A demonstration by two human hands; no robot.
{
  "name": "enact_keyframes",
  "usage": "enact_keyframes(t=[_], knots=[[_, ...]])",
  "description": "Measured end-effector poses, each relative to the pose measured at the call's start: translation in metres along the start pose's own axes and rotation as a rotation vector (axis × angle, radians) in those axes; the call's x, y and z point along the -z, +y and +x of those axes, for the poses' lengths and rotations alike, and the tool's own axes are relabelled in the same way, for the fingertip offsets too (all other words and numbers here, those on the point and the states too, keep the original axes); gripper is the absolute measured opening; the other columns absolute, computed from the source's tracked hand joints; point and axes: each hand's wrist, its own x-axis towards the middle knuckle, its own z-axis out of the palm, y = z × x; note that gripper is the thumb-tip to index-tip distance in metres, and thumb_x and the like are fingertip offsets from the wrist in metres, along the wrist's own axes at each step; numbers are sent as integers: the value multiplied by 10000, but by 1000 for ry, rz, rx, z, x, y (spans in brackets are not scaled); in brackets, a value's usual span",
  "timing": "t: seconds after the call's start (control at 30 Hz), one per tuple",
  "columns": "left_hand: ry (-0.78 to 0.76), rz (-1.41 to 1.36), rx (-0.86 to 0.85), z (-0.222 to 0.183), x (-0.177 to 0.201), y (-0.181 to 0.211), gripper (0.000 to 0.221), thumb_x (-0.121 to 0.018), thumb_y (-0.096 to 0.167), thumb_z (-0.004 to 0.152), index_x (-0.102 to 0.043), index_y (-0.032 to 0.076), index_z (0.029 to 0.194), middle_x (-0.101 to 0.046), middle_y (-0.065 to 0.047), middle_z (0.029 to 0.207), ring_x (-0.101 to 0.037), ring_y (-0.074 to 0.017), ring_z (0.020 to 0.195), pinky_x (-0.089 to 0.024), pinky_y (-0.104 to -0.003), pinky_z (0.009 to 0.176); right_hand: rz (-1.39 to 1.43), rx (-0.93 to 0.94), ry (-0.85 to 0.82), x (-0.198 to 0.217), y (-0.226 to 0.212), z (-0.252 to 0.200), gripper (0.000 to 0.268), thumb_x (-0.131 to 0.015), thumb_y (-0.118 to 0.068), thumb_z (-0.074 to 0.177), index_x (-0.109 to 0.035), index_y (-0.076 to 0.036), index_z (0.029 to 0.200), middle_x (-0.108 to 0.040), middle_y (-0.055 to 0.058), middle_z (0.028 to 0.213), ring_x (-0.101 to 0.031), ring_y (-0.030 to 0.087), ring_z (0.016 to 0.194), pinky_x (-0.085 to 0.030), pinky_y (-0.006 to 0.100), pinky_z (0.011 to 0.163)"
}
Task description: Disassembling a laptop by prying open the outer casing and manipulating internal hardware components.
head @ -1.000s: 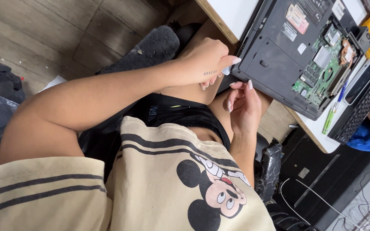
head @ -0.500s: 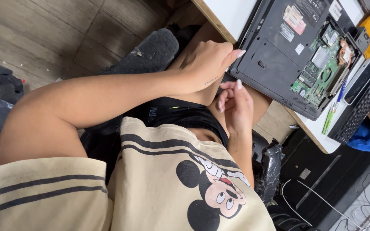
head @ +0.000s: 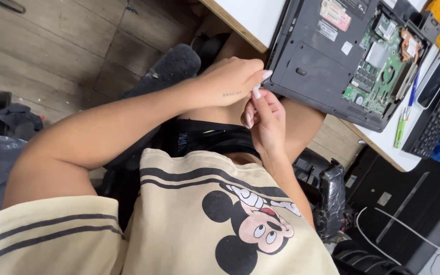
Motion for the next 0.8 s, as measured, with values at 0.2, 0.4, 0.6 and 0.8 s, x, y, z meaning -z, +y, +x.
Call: enact_keyframes(t=[0.2,0.4,0.6,0.8], knots=[[-149,96,-55,-2,28,0,245,-566,366,1014,-760,228,955,-774,-88,753,-770,-362,900,-578,-461,825,-83,48,3,2,3,-3,190,-619,-97,1073,-674,73,1010,-510,115,541,-510,133,426,-467,254,478],[-125,26,-79,-8,30,1,168,-703,315,904,-809,202,836,-673,23,547,-746,-173,581,-578,-314,659,-199,155,-14,10,0,-5,147,-652,-93,1069,-665,52,1055,-555,130,579,-527,150,470,-491,260,523],[-213,80,-20,-15,29,14,320,-663,369,904,-749,223,632,-652,-3,498,-735,-218,615,-565,-331,675,-313,260,-76,16,-14,-11,122,-598,-93,1098,-635,10,1043,-586,104,623,-581,144,523,-501,256,557],[-291,232,-182,-21,24,18,222,-682,291,927,-795,127,1026,-801,-82,850,-764,-367,891,-579,-491,758,-683,344,-255,28,-39,-12,109,-660,-80,1065,-699,-32,975,-646,49,616,-637,151,518,-529,257,559]])
